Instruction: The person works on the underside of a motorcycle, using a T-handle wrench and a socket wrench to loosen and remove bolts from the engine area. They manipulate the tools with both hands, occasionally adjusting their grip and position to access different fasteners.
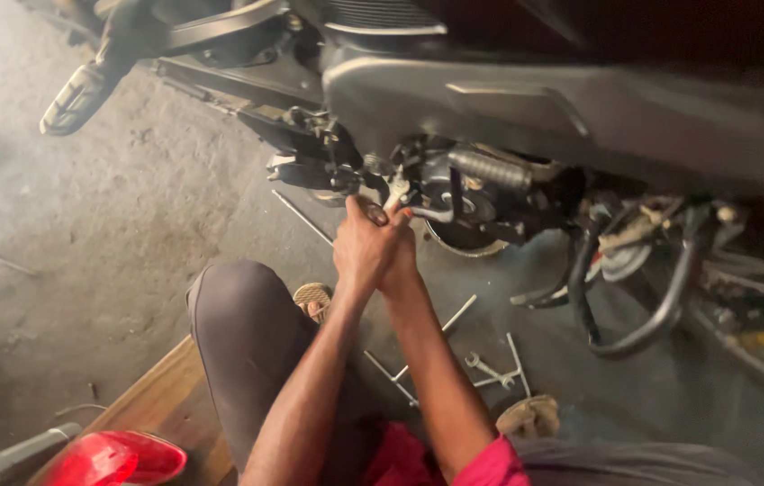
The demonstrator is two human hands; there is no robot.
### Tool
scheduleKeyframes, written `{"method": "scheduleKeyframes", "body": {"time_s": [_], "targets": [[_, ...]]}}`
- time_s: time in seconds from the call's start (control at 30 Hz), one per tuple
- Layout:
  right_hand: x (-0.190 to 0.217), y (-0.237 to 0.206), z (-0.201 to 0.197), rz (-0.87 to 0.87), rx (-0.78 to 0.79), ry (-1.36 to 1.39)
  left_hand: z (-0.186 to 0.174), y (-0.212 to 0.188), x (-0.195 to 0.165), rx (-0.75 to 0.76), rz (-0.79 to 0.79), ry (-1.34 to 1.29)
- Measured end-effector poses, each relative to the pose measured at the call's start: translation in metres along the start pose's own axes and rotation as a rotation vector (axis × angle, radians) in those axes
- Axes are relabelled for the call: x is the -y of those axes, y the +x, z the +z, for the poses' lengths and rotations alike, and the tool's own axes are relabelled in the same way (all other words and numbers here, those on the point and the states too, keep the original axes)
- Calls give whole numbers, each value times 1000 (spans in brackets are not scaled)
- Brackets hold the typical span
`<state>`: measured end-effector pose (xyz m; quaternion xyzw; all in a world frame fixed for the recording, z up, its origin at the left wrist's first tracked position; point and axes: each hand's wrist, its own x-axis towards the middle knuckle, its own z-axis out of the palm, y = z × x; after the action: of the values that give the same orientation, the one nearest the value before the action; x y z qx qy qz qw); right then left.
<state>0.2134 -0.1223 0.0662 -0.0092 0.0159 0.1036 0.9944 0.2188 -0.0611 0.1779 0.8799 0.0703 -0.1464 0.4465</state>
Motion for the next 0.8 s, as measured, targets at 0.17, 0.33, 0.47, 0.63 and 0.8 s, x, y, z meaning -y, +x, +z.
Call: {"method": "scheduleKeyframes", "body": {"time_s": [0.17,0.33,0.47,0.63,0.8], "targets": [[-1,25,-13,112,-142,15,-1,13,-11,-6,-126,80],[5,19,-35,60,-197,-74,3,23,-8,-4,-103,92],[5,12,-38,59,-32,-74,4,21,-7,-14,-65,131],[5,3,-25,10,-172,-155,4,20,-8,-62,-30,151],[20,-8,-27,33,-412,-289,8,21,-4,-19,-31,118]]}}
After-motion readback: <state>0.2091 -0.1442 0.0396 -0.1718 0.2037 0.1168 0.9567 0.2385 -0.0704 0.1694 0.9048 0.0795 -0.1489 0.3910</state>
